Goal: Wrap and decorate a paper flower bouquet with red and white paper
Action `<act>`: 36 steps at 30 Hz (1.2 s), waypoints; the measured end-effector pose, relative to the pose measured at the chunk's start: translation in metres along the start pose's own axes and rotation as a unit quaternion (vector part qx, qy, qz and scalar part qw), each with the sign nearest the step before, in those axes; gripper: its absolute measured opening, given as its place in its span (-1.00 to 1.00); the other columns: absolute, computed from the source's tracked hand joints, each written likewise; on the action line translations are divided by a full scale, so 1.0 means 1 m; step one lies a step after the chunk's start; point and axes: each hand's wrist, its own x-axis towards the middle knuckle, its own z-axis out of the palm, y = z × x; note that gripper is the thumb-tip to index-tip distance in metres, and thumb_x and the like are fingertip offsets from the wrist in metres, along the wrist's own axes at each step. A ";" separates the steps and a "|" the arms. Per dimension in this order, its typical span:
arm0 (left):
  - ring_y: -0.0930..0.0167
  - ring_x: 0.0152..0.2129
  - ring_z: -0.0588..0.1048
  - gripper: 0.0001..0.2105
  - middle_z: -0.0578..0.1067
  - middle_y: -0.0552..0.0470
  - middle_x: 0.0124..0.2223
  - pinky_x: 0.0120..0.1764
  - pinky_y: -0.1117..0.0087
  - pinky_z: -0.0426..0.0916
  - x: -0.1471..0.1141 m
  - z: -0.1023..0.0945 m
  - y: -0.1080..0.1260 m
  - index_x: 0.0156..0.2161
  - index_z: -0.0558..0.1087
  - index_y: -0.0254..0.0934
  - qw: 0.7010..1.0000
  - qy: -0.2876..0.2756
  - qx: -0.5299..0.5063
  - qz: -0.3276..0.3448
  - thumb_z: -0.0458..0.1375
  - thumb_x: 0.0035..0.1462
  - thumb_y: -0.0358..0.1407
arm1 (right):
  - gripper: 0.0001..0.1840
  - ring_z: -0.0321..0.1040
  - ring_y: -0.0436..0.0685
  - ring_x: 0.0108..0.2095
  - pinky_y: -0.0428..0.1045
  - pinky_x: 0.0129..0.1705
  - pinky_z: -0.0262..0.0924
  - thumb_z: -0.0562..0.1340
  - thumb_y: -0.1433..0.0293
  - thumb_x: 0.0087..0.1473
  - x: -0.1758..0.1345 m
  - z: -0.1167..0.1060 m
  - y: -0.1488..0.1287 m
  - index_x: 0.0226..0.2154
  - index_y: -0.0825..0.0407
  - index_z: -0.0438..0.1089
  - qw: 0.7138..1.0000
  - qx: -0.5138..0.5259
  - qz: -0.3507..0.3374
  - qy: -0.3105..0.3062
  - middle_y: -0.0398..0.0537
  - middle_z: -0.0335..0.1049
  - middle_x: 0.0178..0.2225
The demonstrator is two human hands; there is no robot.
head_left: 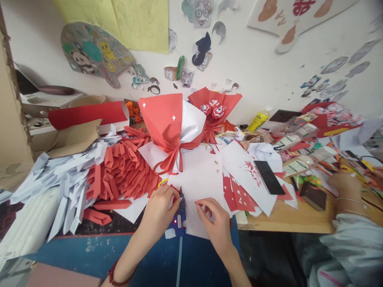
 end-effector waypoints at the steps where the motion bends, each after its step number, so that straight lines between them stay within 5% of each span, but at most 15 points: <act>1: 0.27 -0.27 0.43 -0.90 0.48 0.02 -0.29 -0.19 0.26 0.27 0.000 -0.001 0.000 -0.35 0.38 -0.25 1.000 0.002 -0.002 -0.002 0.12 0.23 -0.41 | -0.86 0.28 0.01 -0.43 -0.08 -0.35 0.22 0.17 0.43 0.26 0.000 0.000 0.001 -0.25 0.00 0.47 1.000 0.000 0.000 0.001 -0.08 0.44 -0.34; 23: 0.27 -0.26 0.42 -0.92 0.49 0.00 -0.25 -0.16 0.22 0.26 0.002 0.001 0.003 -0.33 0.38 -0.25 1.000 -0.018 0.021 -0.001 0.13 0.22 -0.42 | -0.85 0.29 0.01 -0.43 -0.08 -0.34 0.23 0.18 0.41 0.26 -0.003 0.001 0.008 -0.24 0.00 0.48 1.000 0.006 0.017 0.001 -0.08 0.43 -0.34; 36: 0.42 -0.44 0.34 -0.89 0.37 0.12 -0.42 -0.33 0.42 0.21 -0.001 -0.029 0.011 -0.37 0.42 -0.23 0.988 -0.019 -0.154 -0.012 0.14 0.20 -0.30 | -0.84 0.25 0.00 -0.46 -0.08 -0.43 0.18 0.18 0.38 0.24 0.009 -0.003 -0.012 -0.26 0.01 0.49 0.998 0.051 0.013 -0.019 -0.07 0.44 -0.35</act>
